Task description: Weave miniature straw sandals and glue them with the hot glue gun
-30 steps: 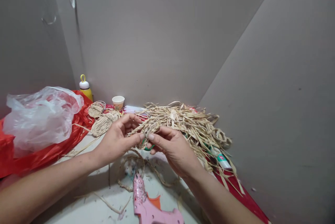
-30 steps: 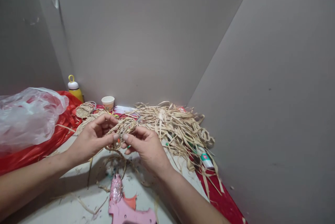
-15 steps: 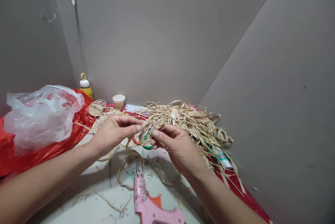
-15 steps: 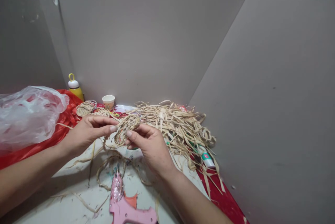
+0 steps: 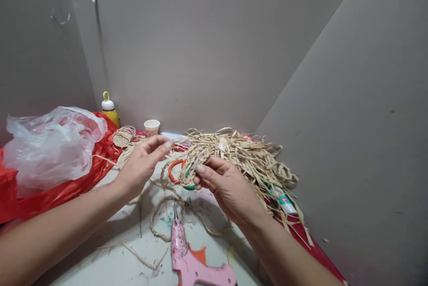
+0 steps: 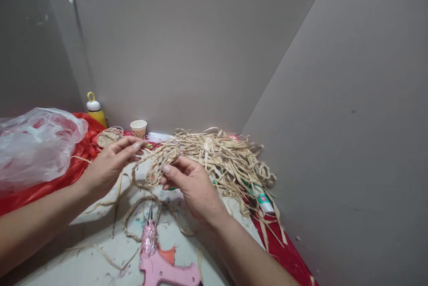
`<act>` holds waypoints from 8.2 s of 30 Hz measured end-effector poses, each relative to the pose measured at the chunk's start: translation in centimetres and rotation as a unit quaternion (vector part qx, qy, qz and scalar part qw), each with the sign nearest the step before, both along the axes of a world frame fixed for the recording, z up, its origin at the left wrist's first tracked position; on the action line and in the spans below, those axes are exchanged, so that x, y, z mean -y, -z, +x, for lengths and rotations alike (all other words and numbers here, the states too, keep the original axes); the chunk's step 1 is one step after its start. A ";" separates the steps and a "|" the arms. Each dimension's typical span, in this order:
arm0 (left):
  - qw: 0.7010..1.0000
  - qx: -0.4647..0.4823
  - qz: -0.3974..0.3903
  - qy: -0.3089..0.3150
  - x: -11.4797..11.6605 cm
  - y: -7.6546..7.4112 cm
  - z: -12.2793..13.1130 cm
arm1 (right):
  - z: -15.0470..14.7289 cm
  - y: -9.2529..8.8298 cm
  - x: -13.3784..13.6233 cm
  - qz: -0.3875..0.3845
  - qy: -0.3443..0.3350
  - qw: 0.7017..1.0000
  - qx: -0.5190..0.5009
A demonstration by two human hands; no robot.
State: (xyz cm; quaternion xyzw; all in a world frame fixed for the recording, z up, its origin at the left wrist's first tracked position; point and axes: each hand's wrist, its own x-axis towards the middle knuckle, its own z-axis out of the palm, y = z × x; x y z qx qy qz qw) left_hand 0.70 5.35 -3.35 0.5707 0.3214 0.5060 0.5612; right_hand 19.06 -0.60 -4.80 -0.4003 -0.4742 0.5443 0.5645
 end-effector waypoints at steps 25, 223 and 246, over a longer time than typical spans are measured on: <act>0.975 -0.058 -0.090 0.194 1.4 -1.1 -0.4 | -0.2 0.0 0.6 0.050 -0.039 0.997 0.047; 0.977 -0.043 -0.061 0.198 2.1 -0.8 0.0 | 0.3 -1.0 1.6 0.128 0.101 0.973 0.165; 0.997 -0.024 0.024 0.065 0.4 -2.2 -1.1 | 0.8 -4.5 3.5 0.060 -0.107 0.788 0.604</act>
